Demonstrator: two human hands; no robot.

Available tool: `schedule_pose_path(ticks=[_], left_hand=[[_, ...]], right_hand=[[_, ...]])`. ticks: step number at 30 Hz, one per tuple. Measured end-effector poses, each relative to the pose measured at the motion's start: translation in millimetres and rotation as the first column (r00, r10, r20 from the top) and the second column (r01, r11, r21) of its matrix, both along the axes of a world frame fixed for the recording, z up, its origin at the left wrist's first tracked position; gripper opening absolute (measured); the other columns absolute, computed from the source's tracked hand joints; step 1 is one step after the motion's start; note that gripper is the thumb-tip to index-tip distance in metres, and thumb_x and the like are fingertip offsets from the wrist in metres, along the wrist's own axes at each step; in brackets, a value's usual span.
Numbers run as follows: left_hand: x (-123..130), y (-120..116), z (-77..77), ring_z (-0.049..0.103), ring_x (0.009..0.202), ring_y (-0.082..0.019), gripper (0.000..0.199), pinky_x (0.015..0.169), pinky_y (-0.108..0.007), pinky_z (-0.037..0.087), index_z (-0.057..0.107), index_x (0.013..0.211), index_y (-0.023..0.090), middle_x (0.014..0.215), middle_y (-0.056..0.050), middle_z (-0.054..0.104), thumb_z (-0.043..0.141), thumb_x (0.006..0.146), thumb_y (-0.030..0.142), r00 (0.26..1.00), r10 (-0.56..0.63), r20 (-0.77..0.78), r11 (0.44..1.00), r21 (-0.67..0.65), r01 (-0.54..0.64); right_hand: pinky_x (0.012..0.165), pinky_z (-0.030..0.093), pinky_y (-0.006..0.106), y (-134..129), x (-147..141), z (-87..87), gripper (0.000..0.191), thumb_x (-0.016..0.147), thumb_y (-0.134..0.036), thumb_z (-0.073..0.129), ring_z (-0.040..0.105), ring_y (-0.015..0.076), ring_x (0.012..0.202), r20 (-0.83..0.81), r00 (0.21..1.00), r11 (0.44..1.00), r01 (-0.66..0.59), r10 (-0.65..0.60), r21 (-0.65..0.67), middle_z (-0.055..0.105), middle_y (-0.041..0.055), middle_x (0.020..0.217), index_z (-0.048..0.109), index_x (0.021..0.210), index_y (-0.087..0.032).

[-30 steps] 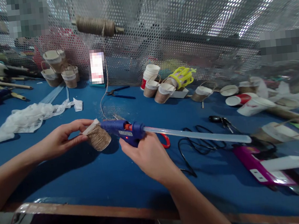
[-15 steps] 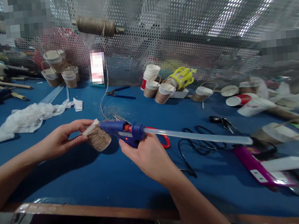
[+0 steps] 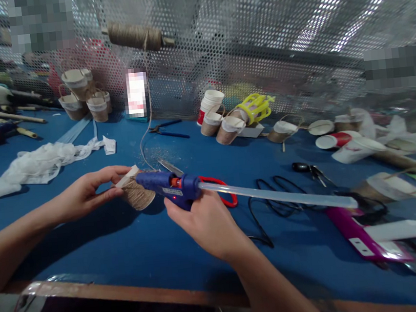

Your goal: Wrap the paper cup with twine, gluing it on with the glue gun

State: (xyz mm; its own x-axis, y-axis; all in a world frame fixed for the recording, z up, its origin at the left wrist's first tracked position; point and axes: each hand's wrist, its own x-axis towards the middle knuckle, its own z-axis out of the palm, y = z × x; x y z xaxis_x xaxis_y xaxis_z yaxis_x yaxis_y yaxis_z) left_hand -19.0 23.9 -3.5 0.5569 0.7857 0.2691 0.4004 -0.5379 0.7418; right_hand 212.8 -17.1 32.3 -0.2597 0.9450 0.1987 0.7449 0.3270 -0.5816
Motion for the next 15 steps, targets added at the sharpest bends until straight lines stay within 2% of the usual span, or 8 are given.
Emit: schedule_pose_path(ticks=[10, 13, 15], left_hand=[[-0.3, 0.4, -0.5, 0.051, 0.107, -0.021, 0.013, 0.093, -0.040, 0.040, 0.054, 0.086, 0.015, 0.122, -0.011, 0.053, 0.045, 0.084, 0.024, 1.000, -0.006, -0.005, 1.000, -0.004, 0.006], [0.2, 0.2, 0.4, 0.052, 0.106, -0.021, 0.013, 0.092, -0.039, 0.041, 0.054, 0.084, 0.015, 0.121, -0.011, 0.054, 0.046, 0.084, 0.024, 1.000, -0.005, -0.010, 1.000, 0.001, 0.005], [0.3, 0.2, 0.6, 0.052, 0.106, -0.021, 0.012, 0.092, -0.039, 0.041, 0.054, 0.083, 0.014, 0.121, -0.011, 0.054, 0.046, 0.084, 0.024, 1.000, -0.004, -0.002, 1.000, 0.003, 0.004]], right_hand=[[0.051, 0.045, 0.026, 0.2, 0.4, -1.3, 0.018, 0.077, -0.028, 0.050, 0.055, 0.0142, 0.051, 0.027, 0.999, 1.000, 0.031, -0.031, 0.003, 0.059, -0.0003, 0.054, 0.055, 0.062, -0.019], [0.055, 0.046, 0.028, -2.3, 2.1, -5.0, 0.017, 0.076, -0.031, 0.051, 0.057, 0.0160, 0.056, 0.072, 0.997, 0.998, 0.039, -0.042, 0.045, 0.062, 0.0019, 0.061, 0.059, 0.069, -0.018], [0.059, 0.047, 0.029, -3.2, 4.4, -8.6, 0.016, 0.075, -0.031, 0.053, 0.059, 0.0174, 0.061, 0.087, 0.996, 0.997, 0.000, -0.006, 0.072, 0.064, 0.0031, 0.066, 0.062, 0.076, -0.018]])
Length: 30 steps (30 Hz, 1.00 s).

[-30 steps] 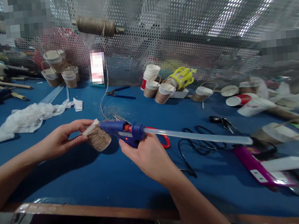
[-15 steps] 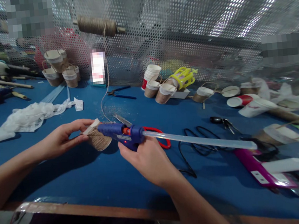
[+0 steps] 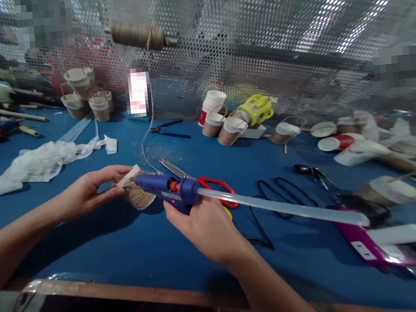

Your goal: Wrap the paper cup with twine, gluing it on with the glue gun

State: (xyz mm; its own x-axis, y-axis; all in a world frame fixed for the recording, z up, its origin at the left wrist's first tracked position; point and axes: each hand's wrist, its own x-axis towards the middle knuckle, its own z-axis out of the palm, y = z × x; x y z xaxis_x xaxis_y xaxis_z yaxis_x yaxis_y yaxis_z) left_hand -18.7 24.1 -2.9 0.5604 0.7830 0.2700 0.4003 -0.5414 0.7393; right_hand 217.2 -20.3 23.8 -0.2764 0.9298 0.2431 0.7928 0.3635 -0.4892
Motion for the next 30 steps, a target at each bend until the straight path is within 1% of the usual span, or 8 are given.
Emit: schedule_pose_path(ticks=[2, 5, 8, 12, 16, 22, 26, 30], left_hand=[[-0.2, 0.1, -0.2, 0.052, 0.108, -0.021, 0.012, 0.093, -0.039, 0.040, 0.053, 0.083, 0.015, 0.121, -0.011, 0.054, 0.046, 0.084, 0.023, 1.000, -0.004, 0.008, 1.000, -0.002, 0.004], [-0.7, 0.3, -1.2, 0.051, 0.110, -0.021, 0.011, 0.093, -0.039, 0.039, 0.051, 0.081, 0.015, 0.122, -0.011, 0.053, 0.045, 0.085, 0.024, 1.000, -0.009, 0.013, 1.000, -0.013, 0.009], [-0.9, 0.5, -2.1, 0.051, 0.110, -0.021, 0.012, 0.094, -0.039, 0.039, 0.050, 0.081, 0.015, 0.123, -0.012, 0.053, 0.046, 0.085, 0.026, 1.000, 0.003, 0.015, 1.000, -0.013, -0.003], [-0.2, 0.4, -1.8, 0.052, 0.108, -0.021, 0.012, 0.091, -0.039, 0.041, 0.049, 0.079, 0.015, 0.122, -0.012, 0.054, 0.045, 0.085, 0.025, 1.000, 0.005, 0.017, 1.000, 0.003, -0.006], [0.7, 0.3, -1.3, 0.052, 0.107, -0.020, 0.011, 0.089, -0.037, 0.041, 0.048, 0.078, 0.015, 0.120, -0.012, 0.055, 0.044, 0.085, 0.023, 1.000, -0.003, -0.007, 0.999, 0.044, 0.003], [1.4, 1.0, -2.3, 0.053, 0.107, -0.020, 0.010, 0.088, -0.035, 0.042, 0.048, 0.078, 0.015, 0.118, -0.013, 0.056, 0.044, 0.085, 0.022, 1.000, 0.003, -0.013, 0.997, 0.071, -0.002], [1.4, 0.9, -2.5, 0.052, 0.109, -0.020, 0.009, 0.089, -0.034, 0.041, 0.048, 0.079, 0.015, 0.117, -0.012, 0.056, 0.045, 0.085, 0.021, 1.000, -0.005, -0.007, 0.996, 0.086, 0.006], [1.2, 0.5, -1.4, 0.052, 0.108, -0.020, 0.010, 0.089, -0.035, 0.042, 0.049, 0.081, 0.015, 0.119, -0.013, 0.055, 0.045, 0.085, 0.022, 1.000, -0.002, -0.015, 0.997, 0.071, 0.003]], right_hand=[[0.061, 0.048, 0.030, -0.5, 2.2, -3.4, 0.016, 0.076, -0.029, 0.052, 0.060, 0.0179, 0.063, 0.015, 0.999, 0.999, -0.046, 0.045, 0.019, 0.065, 0.0036, 0.067, 0.063, 0.080, -0.019], [0.060, 0.048, 0.030, -0.8, 3.7, -7.0, 0.020, 0.078, -0.028, 0.049, 0.060, 0.0180, 0.063, 0.057, 0.995, 0.994, -0.083, 0.079, 0.064, 0.066, 0.0043, 0.067, 0.065, 0.085, -0.019], [0.059, 0.048, 0.029, -0.3, 3.9, -8.6, 0.022, 0.078, -0.028, 0.047, 0.060, 0.0180, 0.063, 0.109, 0.988, 0.988, -0.123, 0.113, 0.091, 0.066, 0.0049, 0.067, 0.066, 0.086, -0.019], [0.062, 0.048, 0.032, -0.3, 3.5, -8.2, 0.023, 0.078, -0.026, 0.047, 0.061, 0.0203, 0.069, 0.173, 0.974, 0.980, -0.167, 0.147, 0.110, 0.066, 0.0062, 0.070, 0.066, 0.087, -0.019], [0.066, 0.048, 0.034, -1.9, 1.8, -7.8, 0.022, 0.078, -0.026, 0.047, 0.061, 0.0213, 0.071, 0.202, 0.969, 0.981, -0.164, 0.141, 0.104, 0.067, 0.0062, 0.072, 0.066, 0.086, -0.021], [0.069, 0.048, 0.036, -3.2, 0.4, -10.0, 0.019, 0.077, -0.027, 0.050, 0.061, 0.0224, 0.072, 0.171, 0.979, 0.985, -0.130, 0.110, 0.112, 0.067, 0.0065, 0.072, 0.066, 0.084, -0.021], [0.067, 0.047, 0.034, -2.5, 2.2, -10.5, 0.020, 0.076, -0.028, 0.050, 0.061, 0.0222, 0.071, 0.187, 0.974, 0.982, -0.152, 0.130, 0.110, 0.067, 0.0064, 0.072, 0.066, 0.085, -0.021], [0.062, 0.046, 0.033, 0.9, 5.1, -5.7, 0.022, 0.074, -0.025, 0.049, 0.061, 0.0218, 0.067, 0.194, 0.975, 0.986, -0.132, 0.110, 0.105, 0.065, 0.0055, 0.069, 0.066, 0.087, -0.020]])
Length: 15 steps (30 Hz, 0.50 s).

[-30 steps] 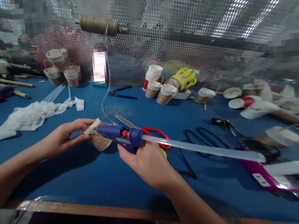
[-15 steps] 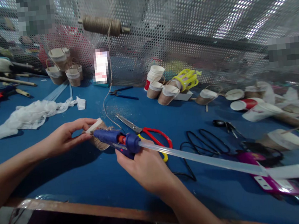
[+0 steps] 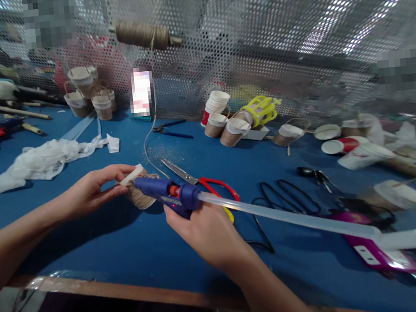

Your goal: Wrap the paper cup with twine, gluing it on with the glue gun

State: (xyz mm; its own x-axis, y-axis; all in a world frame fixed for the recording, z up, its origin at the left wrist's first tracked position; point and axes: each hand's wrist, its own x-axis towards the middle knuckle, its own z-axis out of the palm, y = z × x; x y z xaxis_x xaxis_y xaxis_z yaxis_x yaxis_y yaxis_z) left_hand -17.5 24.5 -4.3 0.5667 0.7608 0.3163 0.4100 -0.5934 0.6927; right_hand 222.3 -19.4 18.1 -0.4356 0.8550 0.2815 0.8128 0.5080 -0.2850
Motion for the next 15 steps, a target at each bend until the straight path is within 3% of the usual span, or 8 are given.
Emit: schedule_pose_path(ticks=[8, 12, 15], left_hand=[[-0.6, -0.5, 2.6, 0.051, 0.109, -0.021, 0.011, 0.092, -0.040, 0.041, 0.052, 0.087, 0.014, 0.123, -0.013, 0.053, 0.045, 0.085, 0.023, 1.000, -0.009, -0.012, 0.999, -0.051, 0.008], [-0.7, -0.4, 1.7, 0.051, 0.110, -0.021, 0.012, 0.092, -0.040, 0.041, 0.053, 0.085, 0.014, 0.122, -0.013, 0.053, 0.044, 0.085, 0.023, 1.000, 0.001, -0.011, 0.999, -0.049, -0.001], [-1.0, -0.1, 0.4, 0.050, 0.111, -0.021, 0.011, 0.093, -0.040, 0.041, 0.053, 0.086, 0.015, 0.122, -0.013, 0.053, 0.045, 0.085, 0.023, 1.000, 0.001, -0.007, 1.000, -0.031, -0.001]], right_hand=[[0.057, 0.045, 0.030, 6.8, -7.9, 18.0, 0.017, 0.075, -0.024, 0.047, 0.055, 0.0171, 0.055, -0.047, 0.997, 0.996, 0.063, -0.066, -0.055, 0.059, 0.0027, 0.058, 0.063, 0.071, -0.019], [0.049, 0.042, 0.028, 8.9, -5.9, 13.9, 0.021, 0.078, -0.024, 0.045, 0.050, 0.0145, 0.047, -0.112, 0.988, 0.991, 0.098, -0.108, -0.088, 0.055, 0.0004, 0.049, 0.061, 0.066, -0.021], [0.053, 0.043, 0.029, 11.7, -2.1, 9.4, 0.015, 0.074, -0.028, 0.049, 0.053, 0.0159, 0.053, -0.113, 0.992, 0.997, 0.056, -0.062, -0.055, 0.058, 0.0006, 0.055, 0.062, 0.070, -0.021]])
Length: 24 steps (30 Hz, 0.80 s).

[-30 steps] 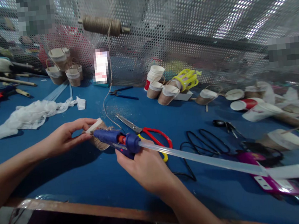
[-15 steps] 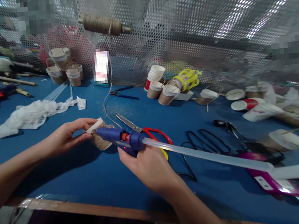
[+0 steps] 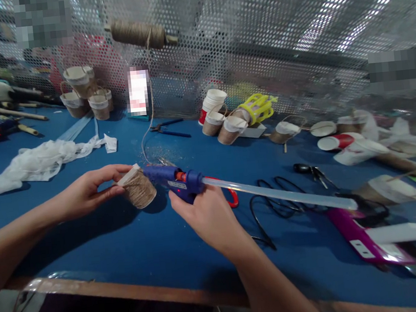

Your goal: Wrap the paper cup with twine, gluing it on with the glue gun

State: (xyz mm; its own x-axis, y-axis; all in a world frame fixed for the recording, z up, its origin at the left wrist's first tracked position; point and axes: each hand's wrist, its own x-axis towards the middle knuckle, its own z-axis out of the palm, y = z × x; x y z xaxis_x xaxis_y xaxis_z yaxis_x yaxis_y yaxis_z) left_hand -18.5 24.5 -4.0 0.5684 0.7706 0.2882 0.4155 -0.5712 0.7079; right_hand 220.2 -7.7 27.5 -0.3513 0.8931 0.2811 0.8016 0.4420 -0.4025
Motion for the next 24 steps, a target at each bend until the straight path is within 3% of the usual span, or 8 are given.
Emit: schedule_pose_path(ticks=[7, 15, 20, 24], left_hand=[[0.7, -1.4, 1.6, 0.051, 0.111, -0.021, 0.011, 0.094, -0.041, 0.041, 0.051, 0.083, 0.015, 0.123, -0.013, 0.053, 0.045, 0.085, 0.024, 1.000, -0.003, -0.005, 1.000, -0.001, 0.003], [0.5, -1.3, 1.9, 0.050, 0.113, -0.021, 0.013, 0.094, -0.038, 0.041, 0.053, 0.087, 0.015, 0.124, -0.013, 0.052, 0.044, 0.085, 0.025, 1.000, -0.002, -0.012, 1.000, -0.017, 0.002], [-0.7, 0.0, 0.0, 0.050, 0.112, -0.021, 0.012, 0.092, -0.038, 0.042, 0.050, 0.081, 0.016, 0.123, -0.013, 0.053, 0.045, 0.085, 0.026, 1.000, -0.004, -0.009, 1.000, 0.010, 0.004], [-0.4, -0.6, 0.9, 0.050, 0.112, -0.022, 0.013, 0.092, -0.039, 0.041, 0.052, 0.083, 0.015, 0.123, -0.013, 0.052, 0.044, 0.085, 0.025, 1.000, -0.009, -0.012, 1.000, -0.003, 0.008]], right_hand=[[0.048, 0.042, 0.027, 0.3, -6.9, 2.4, 0.016, 0.075, -0.025, 0.048, 0.051, 0.0139, 0.048, -0.144, 0.981, 0.987, 0.113, -0.129, -0.110, 0.054, -0.0004, 0.050, 0.055, 0.064, -0.018], [0.053, 0.045, 0.027, -2.7, -5.3, 4.9, 0.015, 0.075, -0.025, 0.049, 0.054, 0.0146, 0.051, -0.138, 0.987, 0.994, 0.073, -0.085, -0.086, 0.059, 0.0000, 0.054, 0.056, 0.064, -0.020], [0.045, 0.041, 0.025, -1.0, -4.0, 0.7, 0.017, 0.077, -0.026, 0.048, 0.053, 0.0135, 0.049, -0.153, 0.985, 0.993, 0.065, -0.079, -0.096, 0.057, -0.0019, 0.050, 0.055, 0.063, -0.020], [0.047, 0.043, 0.026, -2.2, -3.9, 1.5, 0.016, 0.076, -0.025, 0.049, 0.056, 0.0148, 0.051, -0.139, 0.987, 0.992, 0.068, -0.082, -0.103, 0.059, -0.0005, 0.052, 0.054, 0.062, -0.020]])
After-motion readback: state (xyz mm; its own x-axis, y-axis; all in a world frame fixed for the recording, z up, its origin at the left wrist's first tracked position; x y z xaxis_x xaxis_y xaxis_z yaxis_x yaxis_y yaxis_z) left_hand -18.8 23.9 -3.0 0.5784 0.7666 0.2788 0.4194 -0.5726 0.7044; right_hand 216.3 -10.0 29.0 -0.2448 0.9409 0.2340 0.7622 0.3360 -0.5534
